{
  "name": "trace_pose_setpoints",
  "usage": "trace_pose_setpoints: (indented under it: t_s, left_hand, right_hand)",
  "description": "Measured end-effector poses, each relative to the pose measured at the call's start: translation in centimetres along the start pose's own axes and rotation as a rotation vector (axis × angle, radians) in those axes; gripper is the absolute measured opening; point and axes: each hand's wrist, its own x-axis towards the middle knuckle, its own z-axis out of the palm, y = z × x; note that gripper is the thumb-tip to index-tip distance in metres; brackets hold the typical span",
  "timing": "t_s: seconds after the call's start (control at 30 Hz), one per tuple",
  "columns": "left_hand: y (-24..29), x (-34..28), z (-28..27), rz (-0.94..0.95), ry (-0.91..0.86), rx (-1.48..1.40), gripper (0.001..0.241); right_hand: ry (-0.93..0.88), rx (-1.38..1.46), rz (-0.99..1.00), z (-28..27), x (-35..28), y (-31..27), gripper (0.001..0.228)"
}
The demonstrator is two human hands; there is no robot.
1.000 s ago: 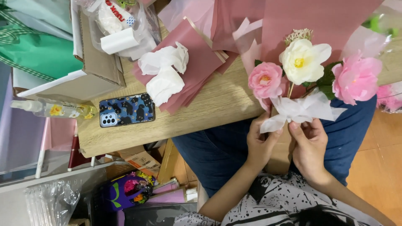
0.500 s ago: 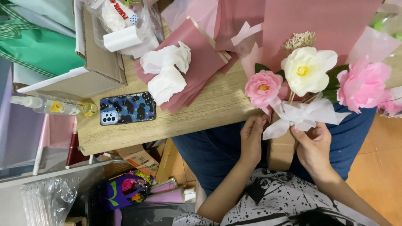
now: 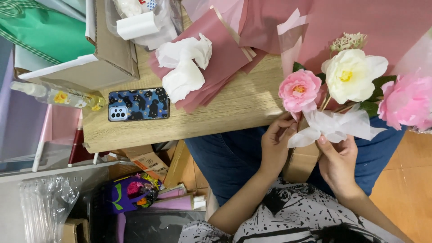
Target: The person wraps a small bouquet of artificial pink and white flowers with pink tissue paper and a white ribbon. They then handle a black sheet of wrapping paper, folding it on the table before returning to adjust the ribbon on the bouquet.
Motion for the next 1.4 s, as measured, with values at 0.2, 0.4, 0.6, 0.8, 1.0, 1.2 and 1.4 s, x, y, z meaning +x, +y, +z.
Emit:
trace_pose_setpoints:
  t_s: [0.2, 0.4, 0.6, 0.8, 1.0, 1.2, 1.4]
  left_hand:
    - [-0.5, -0.6, 0.3, 0.079, 0.013, 0.09, 0.009]
    - [-0.1, -0.9, 0.4, 0.179, -0.047, 0.237, 0.02]
    - [-2.5, -0.3, -1.3, 0.234, -0.042, 0.25, 0.035]
    - [-4.2, -0.1, -1.0, 0.221, 0.009, 0.199, 0.045]
    - [-5.0, -0.7, -1.8, 0.221, 0.119, 0.195, 0.04]
    - [-1.7, -0.5, -0.8, 0.33, 0.104, 0.295, 0.049]
    - [4.8, 1.9, 0.4, 0.385, 0.01, 0.675, 0.069]
  right_hand:
    - [-0.08, 0.019, -0.014, 1.6, 0.4, -1.7, 0.039]
    - [-0.075, 0.027, 0.002, 0.0, 1.5, -0.6, 0.025]
    - [-0.066, -0.012, -0.064, -0.3, 1.7, 1.8, 0.052]
    - [-0.019, -0.079, -0.158, 1.8, 2.0, 0.1, 0.062]
    - [0.001, -0.039, -0.188, 0.7, 1.7, 4.2, 0.062]
    - [0.007, -0.097, -0.116, 3.1, 1.8, 1.2, 0.056]
    - [-0.087, -0.301, -0.082, 5.5, 6.0, -2.2, 0.04]
